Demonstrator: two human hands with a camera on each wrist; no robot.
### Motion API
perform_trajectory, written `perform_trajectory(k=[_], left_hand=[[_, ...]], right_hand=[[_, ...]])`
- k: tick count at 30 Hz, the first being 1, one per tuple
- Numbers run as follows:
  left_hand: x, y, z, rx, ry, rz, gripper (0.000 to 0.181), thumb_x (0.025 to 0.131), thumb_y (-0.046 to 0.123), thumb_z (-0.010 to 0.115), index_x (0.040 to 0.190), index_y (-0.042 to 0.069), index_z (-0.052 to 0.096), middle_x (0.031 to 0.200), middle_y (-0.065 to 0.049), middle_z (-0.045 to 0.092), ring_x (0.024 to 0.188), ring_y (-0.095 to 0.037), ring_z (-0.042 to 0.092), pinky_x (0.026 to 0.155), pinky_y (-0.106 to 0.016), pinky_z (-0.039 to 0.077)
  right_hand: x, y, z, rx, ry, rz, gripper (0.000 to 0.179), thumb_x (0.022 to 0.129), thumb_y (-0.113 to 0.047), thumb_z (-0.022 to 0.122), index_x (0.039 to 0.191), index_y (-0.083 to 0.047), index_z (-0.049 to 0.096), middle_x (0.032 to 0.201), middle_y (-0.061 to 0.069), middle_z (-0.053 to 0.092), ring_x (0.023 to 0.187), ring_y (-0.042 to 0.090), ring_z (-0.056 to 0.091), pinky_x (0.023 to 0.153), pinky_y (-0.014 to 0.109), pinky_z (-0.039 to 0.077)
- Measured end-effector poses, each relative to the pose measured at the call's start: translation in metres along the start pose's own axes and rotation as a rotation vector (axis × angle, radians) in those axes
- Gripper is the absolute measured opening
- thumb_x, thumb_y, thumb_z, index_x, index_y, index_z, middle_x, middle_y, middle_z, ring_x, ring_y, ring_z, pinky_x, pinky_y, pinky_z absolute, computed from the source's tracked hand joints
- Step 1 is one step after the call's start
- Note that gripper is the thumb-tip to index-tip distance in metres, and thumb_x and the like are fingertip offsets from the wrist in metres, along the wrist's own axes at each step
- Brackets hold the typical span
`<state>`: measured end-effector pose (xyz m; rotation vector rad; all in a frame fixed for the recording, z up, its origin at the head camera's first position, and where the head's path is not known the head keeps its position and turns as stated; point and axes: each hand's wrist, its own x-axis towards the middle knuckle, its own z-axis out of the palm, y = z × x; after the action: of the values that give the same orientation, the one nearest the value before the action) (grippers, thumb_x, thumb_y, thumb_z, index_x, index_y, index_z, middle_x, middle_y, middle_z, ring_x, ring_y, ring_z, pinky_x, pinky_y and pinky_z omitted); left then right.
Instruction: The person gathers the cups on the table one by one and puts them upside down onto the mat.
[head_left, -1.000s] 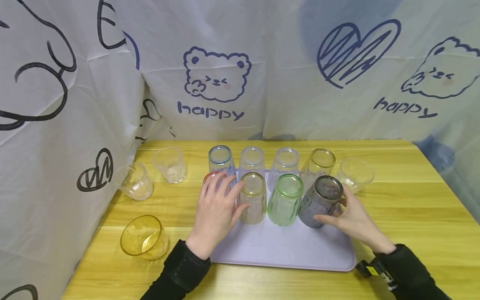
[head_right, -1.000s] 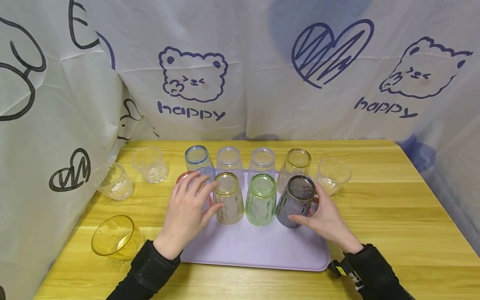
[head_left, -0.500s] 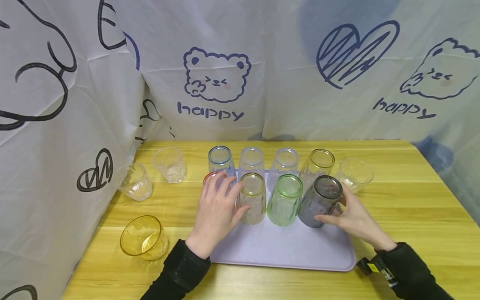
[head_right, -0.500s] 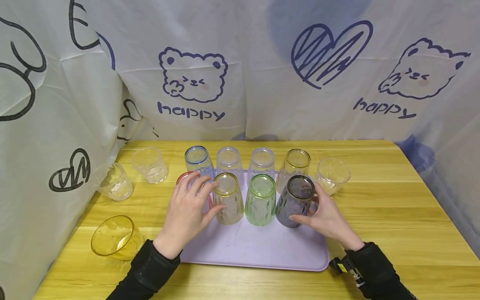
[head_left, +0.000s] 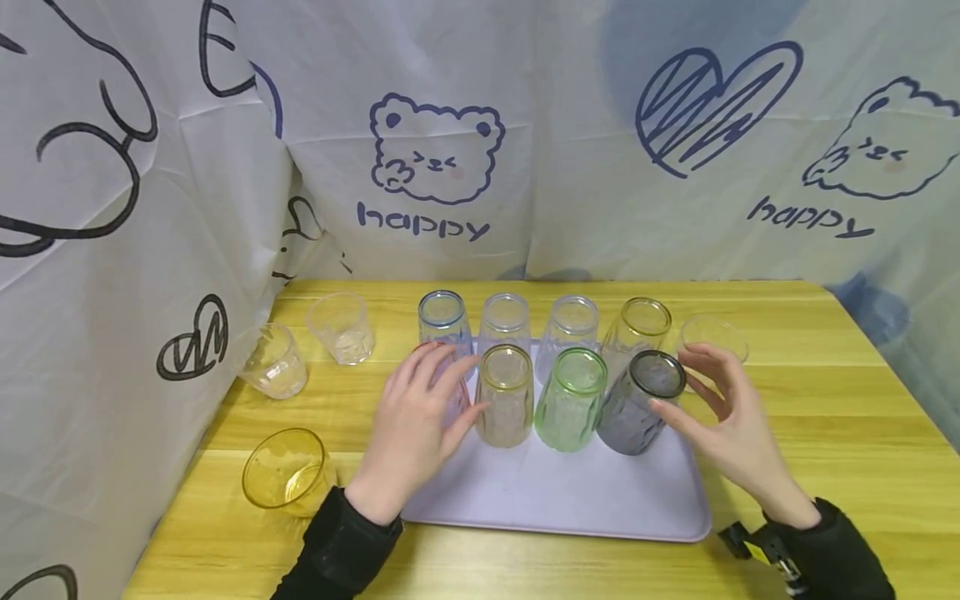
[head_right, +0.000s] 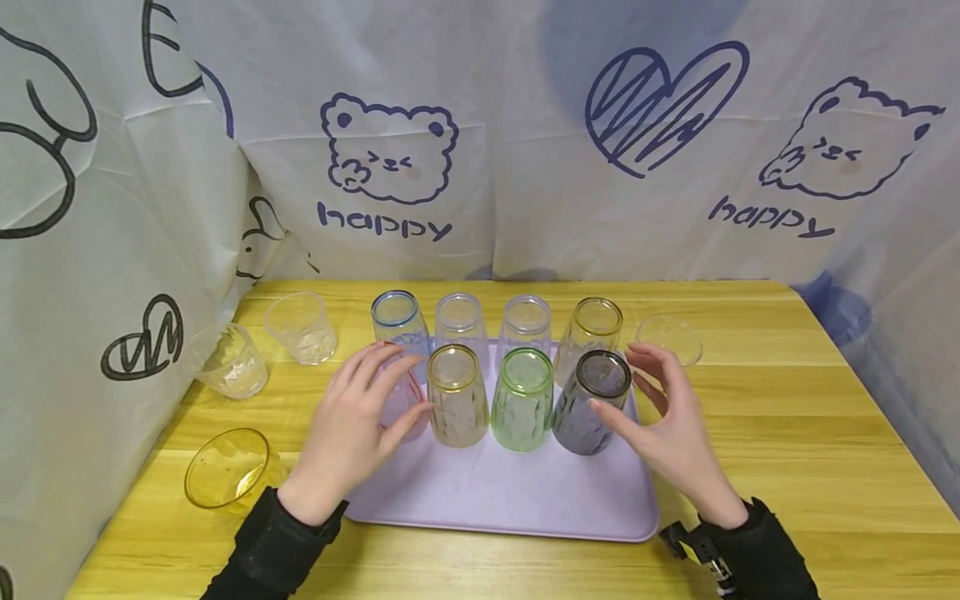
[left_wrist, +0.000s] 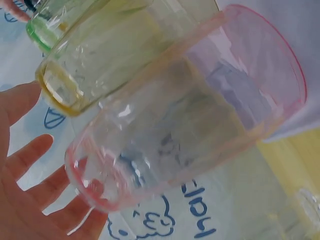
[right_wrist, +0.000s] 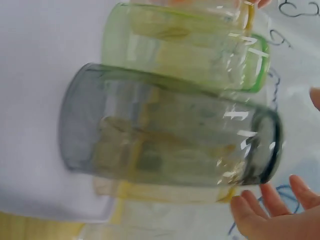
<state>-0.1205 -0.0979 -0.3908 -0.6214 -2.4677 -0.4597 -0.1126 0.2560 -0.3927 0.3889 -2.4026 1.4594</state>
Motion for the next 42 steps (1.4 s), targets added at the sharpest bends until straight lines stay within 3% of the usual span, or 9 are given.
perform_trajectory(k=[4,9,12,15,23,29,38,42], left_hand=[[-0.006,-0.005,-0.009,0.002,-0.011,-0.043,0.052,0.087,0.036,0.077,0.132,0.017,0.06,0.136,-0.011,0.06,0.131,-0.036,0.053,0.111,-0.053,0.044],[-0.018,-0.014,-0.023,0.04,-0.021,-0.086,0.057,0.086,0.037,0.078,0.135,0.016,0.059,0.137,-0.013,0.059,0.13,-0.039,0.053,0.108,-0.056,0.044],[-0.026,-0.02,-0.031,0.07,-0.018,-0.102,0.061,0.083,0.038,0.079,0.135,0.015,0.059,0.136,-0.015,0.06,0.128,-0.041,0.054,0.106,-0.058,0.046],[-0.033,-0.028,-0.041,0.097,-0.014,-0.12,0.063,0.081,0.04,0.08,0.134,0.014,0.06,0.135,-0.018,0.06,0.125,-0.042,0.055,0.103,-0.058,0.047],[-0.052,-0.045,-0.063,0.132,-0.025,-0.197,0.065,0.08,0.043,0.076,0.135,0.013,0.059,0.135,-0.017,0.06,0.122,-0.042,0.056,0.099,-0.061,0.047],[-0.069,-0.055,-0.073,0.148,-0.042,-0.249,0.069,0.077,0.044,0.077,0.136,0.013,0.058,0.135,-0.018,0.059,0.121,-0.043,0.055,0.098,-0.064,0.046],[-0.089,-0.068,-0.081,0.141,-0.111,-0.345,0.077,0.073,0.046,0.083,0.14,0.017,0.055,0.144,-0.019,0.054,0.12,-0.048,0.056,0.091,-0.068,0.046],[-0.095,-0.072,-0.081,0.152,-0.13,-0.384,0.08,0.072,0.047,0.084,0.14,0.017,0.054,0.143,-0.02,0.054,0.12,-0.047,0.055,0.089,-0.068,0.046]], right_hand=[[0.002,-0.011,0.008,0.06,0.087,-0.167,0.068,0.074,0.025,0.07,0.137,0.011,0.045,0.137,-0.011,0.052,0.132,0.006,0.051,0.114,0.018,0.041],[0.009,-0.026,0.021,0.109,0.195,-0.393,0.057,0.069,0.027,0.065,0.123,0.023,0.05,0.134,-0.004,0.056,0.131,0.015,0.053,0.117,0.027,0.041],[0.012,-0.037,0.031,0.192,0.202,-0.462,0.048,0.07,0.026,0.063,0.117,0.026,0.051,0.131,0.001,0.059,0.126,0.018,0.056,0.114,0.027,0.045],[0.012,-0.05,0.045,0.276,0.157,-0.481,0.045,0.072,0.026,0.061,0.116,0.024,0.053,0.128,0.005,0.061,0.123,0.018,0.057,0.11,0.026,0.048],[0.006,-0.076,0.093,0.37,-0.017,-0.388,0.045,0.077,0.026,0.061,0.119,0.015,0.057,0.123,0.009,0.063,0.119,0.013,0.06,0.101,0.023,0.053],[0.001,-0.087,0.132,0.475,-0.183,-0.277,0.042,0.082,0.022,0.061,0.121,0.009,0.055,0.118,0.025,0.06,0.117,0.01,0.061,0.099,0.028,0.056],[-0.006,-0.095,0.184,0.711,-0.422,0.046,0.037,0.091,0.007,0.06,0.127,0.01,0.05,0.123,0.034,0.057,0.112,0.005,0.062,0.098,0.025,0.056],[-0.007,-0.096,0.208,0.77,-0.496,0.127,0.039,0.092,0.004,0.06,0.128,0.012,0.049,0.121,0.04,0.055,0.108,0.012,0.065,0.094,0.021,0.056]])
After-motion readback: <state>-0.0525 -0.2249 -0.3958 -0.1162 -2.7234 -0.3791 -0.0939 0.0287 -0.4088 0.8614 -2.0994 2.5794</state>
